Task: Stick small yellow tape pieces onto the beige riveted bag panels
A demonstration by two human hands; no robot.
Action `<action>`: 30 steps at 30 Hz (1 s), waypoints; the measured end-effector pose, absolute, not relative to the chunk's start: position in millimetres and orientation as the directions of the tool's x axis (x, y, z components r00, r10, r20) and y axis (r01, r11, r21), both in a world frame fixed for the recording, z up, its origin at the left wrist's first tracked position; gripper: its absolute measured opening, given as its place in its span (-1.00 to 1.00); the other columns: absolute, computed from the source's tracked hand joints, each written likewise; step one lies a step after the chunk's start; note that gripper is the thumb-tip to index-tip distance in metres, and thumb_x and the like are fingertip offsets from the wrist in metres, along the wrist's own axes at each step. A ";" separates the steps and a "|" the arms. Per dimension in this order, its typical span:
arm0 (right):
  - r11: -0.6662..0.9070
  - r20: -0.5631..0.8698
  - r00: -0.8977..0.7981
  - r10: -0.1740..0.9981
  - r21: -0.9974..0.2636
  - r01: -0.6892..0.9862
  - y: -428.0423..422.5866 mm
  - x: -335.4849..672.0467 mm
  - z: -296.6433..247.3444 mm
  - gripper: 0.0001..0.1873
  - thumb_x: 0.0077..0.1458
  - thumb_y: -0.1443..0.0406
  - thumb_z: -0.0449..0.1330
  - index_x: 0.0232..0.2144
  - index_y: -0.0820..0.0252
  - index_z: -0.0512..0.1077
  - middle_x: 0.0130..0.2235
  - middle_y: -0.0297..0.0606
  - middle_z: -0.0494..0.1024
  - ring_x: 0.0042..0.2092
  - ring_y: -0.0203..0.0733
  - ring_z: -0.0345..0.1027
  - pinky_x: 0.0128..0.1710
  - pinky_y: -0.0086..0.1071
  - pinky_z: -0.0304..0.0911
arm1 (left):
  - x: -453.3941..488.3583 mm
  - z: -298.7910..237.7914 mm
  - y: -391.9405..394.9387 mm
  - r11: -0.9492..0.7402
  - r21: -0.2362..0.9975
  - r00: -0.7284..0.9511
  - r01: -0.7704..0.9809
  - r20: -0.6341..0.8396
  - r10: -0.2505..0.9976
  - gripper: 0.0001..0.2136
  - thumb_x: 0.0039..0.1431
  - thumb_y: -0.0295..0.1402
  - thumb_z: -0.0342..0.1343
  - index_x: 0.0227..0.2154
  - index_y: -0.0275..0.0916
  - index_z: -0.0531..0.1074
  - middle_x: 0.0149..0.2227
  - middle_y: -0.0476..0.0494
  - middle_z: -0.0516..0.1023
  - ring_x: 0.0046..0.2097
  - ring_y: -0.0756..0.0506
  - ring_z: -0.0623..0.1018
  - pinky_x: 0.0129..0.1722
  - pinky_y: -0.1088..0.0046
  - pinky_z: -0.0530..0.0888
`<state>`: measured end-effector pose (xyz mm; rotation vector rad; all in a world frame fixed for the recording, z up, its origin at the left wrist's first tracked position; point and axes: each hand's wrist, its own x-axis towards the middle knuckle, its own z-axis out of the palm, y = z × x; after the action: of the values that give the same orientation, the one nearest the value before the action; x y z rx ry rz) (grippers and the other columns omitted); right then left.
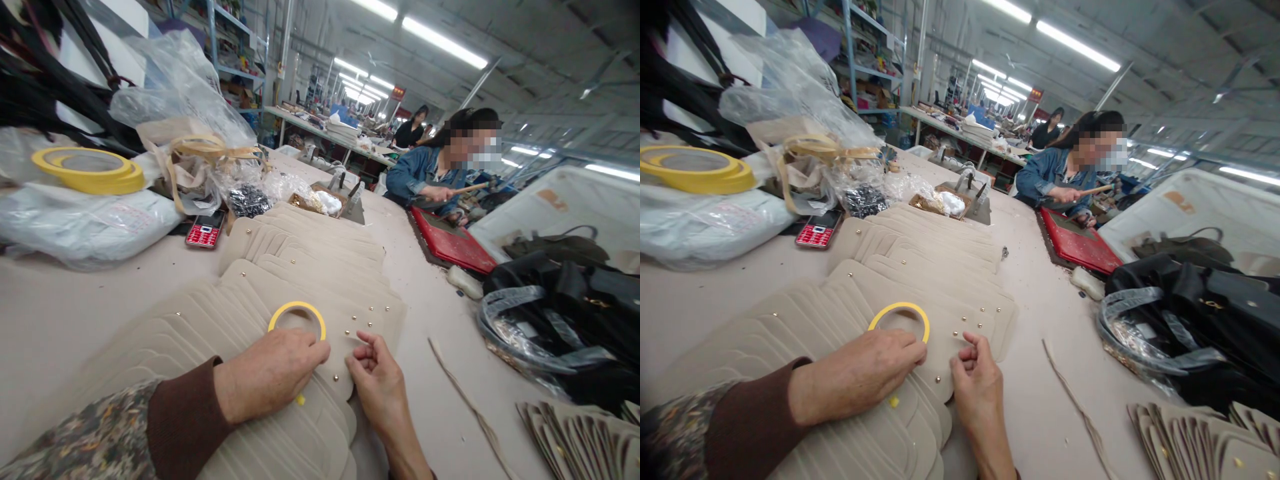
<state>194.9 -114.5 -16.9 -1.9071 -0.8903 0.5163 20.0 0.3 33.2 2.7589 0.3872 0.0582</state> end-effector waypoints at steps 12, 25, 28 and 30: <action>-0.278 0.214 0.497 0.841 -0.617 0.736 -127.6 202.9 -7.9 -0.70 0.08 0.27 0.14 -0.12 0.23 0.44 -0.26 -0.19 0.54 -0.35 -0.21 0.44 -0.24 -0.28 0.41 | 24.2 23.5 2.2 -0.949 0.227 0.971 0.218 0.050 0.235 -0.88 0.30 -0.49 -0.08 -0.32 -0.24 0.34 -0.36 -0.13 0.47 -0.32 -0.13 0.47 -0.36 0.36 0.36; -0.114 0.209 0.341 0.916 -0.681 0.723 -151.9 173.5 -28.7 -0.70 0.17 0.12 0.15 -0.16 0.15 0.49 -0.24 -0.23 0.62 -0.27 -0.18 0.53 -0.23 -0.35 0.47 | 4.3 35.0 -12.8 -0.918 0.194 0.938 0.346 -0.058 0.341 -0.92 0.22 -0.49 -0.02 -0.24 -0.25 0.29 -0.34 -0.13 0.53 -0.38 -0.17 0.54 -0.51 0.35 0.36; -0.075 0.224 0.288 0.931 -0.655 0.752 -147.9 176.5 -31.8 -0.73 0.17 0.13 0.14 -0.20 0.13 0.52 -0.25 -0.22 0.62 -0.26 -0.15 0.52 -0.22 -0.31 0.46 | -5.1 38.3 -23.6 -0.895 0.194 0.915 0.403 -0.092 0.392 -0.93 0.21 -0.48 -0.01 -0.25 -0.25 0.27 -0.33 -0.14 0.51 -0.38 -0.17 0.54 -0.51 0.34 0.37; -0.037 0.266 0.262 0.928 -0.634 0.772 -148.2 178.6 -24.2 -0.76 0.19 0.16 0.12 -0.22 0.12 0.52 -0.25 -0.22 0.62 -0.24 -0.14 0.52 -0.20 -0.30 0.46 | -8.5 39.3 -26.8 -0.884 0.196 0.905 0.424 -0.105 0.411 -0.92 0.20 -0.49 -0.01 -0.25 -0.24 0.27 -0.32 -0.15 0.51 -0.38 -0.16 0.54 -0.51 0.35 0.37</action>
<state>178.6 -148.2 -24.2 -1.8399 -1.5446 0.2839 -8.5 -26.8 39.3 2.8549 0.6339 -0.0892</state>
